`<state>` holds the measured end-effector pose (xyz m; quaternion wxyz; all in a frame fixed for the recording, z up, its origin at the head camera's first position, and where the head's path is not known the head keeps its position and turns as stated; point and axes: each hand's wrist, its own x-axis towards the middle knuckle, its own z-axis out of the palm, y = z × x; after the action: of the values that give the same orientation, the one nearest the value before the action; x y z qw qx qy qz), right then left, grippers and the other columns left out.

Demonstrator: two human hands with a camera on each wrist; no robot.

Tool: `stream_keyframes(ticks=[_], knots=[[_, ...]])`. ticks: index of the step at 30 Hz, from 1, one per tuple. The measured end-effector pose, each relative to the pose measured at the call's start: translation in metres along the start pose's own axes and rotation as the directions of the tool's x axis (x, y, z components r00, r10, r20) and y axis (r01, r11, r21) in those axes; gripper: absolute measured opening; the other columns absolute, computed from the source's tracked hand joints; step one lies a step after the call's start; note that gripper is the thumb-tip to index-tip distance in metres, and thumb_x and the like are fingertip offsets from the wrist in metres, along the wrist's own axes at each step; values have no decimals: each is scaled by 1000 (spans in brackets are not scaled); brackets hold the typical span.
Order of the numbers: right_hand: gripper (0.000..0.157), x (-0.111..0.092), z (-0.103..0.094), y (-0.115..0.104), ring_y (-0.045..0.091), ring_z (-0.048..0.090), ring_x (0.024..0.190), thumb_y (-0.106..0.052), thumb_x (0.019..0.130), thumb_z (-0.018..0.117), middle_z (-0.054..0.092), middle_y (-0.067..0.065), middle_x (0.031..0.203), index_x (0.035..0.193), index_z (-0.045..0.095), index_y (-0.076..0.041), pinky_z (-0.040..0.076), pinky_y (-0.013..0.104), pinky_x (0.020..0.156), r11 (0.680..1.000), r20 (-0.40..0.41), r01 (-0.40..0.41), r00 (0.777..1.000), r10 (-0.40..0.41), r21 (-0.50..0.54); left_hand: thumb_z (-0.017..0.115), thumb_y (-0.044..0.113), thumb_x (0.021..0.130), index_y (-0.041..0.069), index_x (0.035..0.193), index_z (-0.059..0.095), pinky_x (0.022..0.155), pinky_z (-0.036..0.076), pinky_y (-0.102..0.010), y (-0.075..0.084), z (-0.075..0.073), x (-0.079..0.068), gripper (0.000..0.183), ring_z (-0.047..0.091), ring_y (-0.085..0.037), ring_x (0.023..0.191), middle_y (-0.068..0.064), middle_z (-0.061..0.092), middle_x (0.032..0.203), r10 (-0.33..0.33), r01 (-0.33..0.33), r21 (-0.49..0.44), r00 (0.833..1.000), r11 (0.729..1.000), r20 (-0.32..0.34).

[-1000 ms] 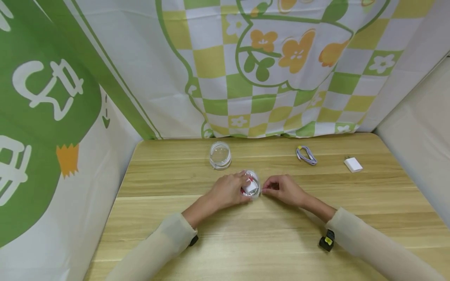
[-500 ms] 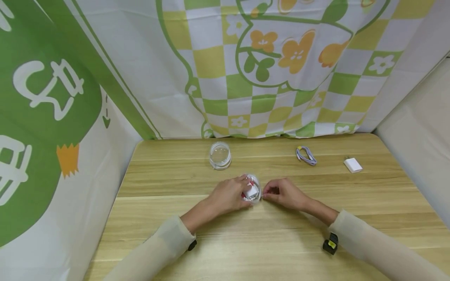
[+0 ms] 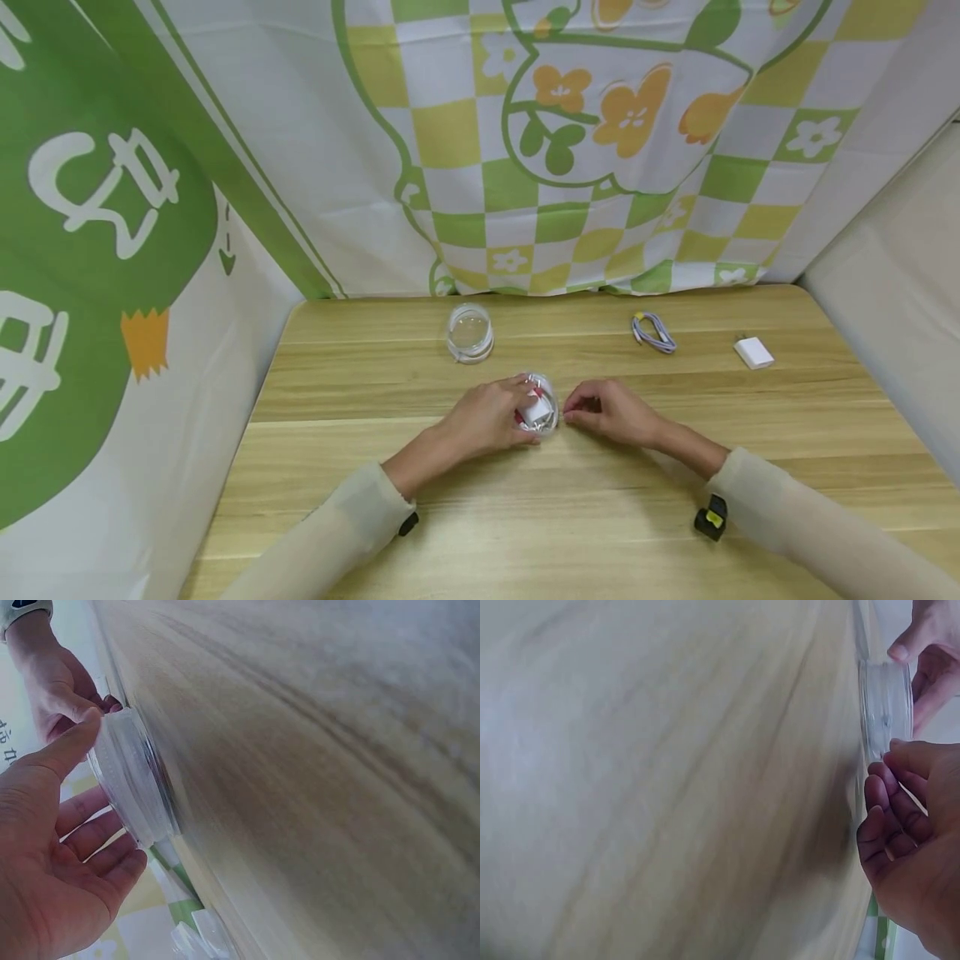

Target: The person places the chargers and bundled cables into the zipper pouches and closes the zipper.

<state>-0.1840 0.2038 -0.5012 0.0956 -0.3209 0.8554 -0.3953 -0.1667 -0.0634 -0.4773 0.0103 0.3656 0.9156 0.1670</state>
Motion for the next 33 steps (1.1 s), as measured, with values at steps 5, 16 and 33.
stream_keyframes(ticks=[5,16,33], knots=[[10,0,-10,4,8,66,80,-8,93,82,76,-3,92,103,78,-7,58,24,70,1000,-42,0,999,0,-12,89,46,85,8,124,78,114,52,-41,-2,-1,1,55,58,-29,141,-14,66,144,20,-20,-21,1000,1000,-23],[39,-1,-42,22,36,72,102,-5,87,87,76,21,117,121,72,7,63,47,86,996,-110,81,990,-86,-48,82,43,93,7,138,70,116,50,-44,-15,-17,5,59,56,-27,143,-12,62,150,-43,29,-115,992,993,-123],[78,-9,-88,42,47,59,124,-4,75,96,63,28,138,142,58,9,54,37,108,984,-220,103,966,-133,-144,85,37,91,3,156,49,125,38,-51,-62,-46,11,82,42,-34,152,-16,45,165,-298,210,-306,912,929,-280]])
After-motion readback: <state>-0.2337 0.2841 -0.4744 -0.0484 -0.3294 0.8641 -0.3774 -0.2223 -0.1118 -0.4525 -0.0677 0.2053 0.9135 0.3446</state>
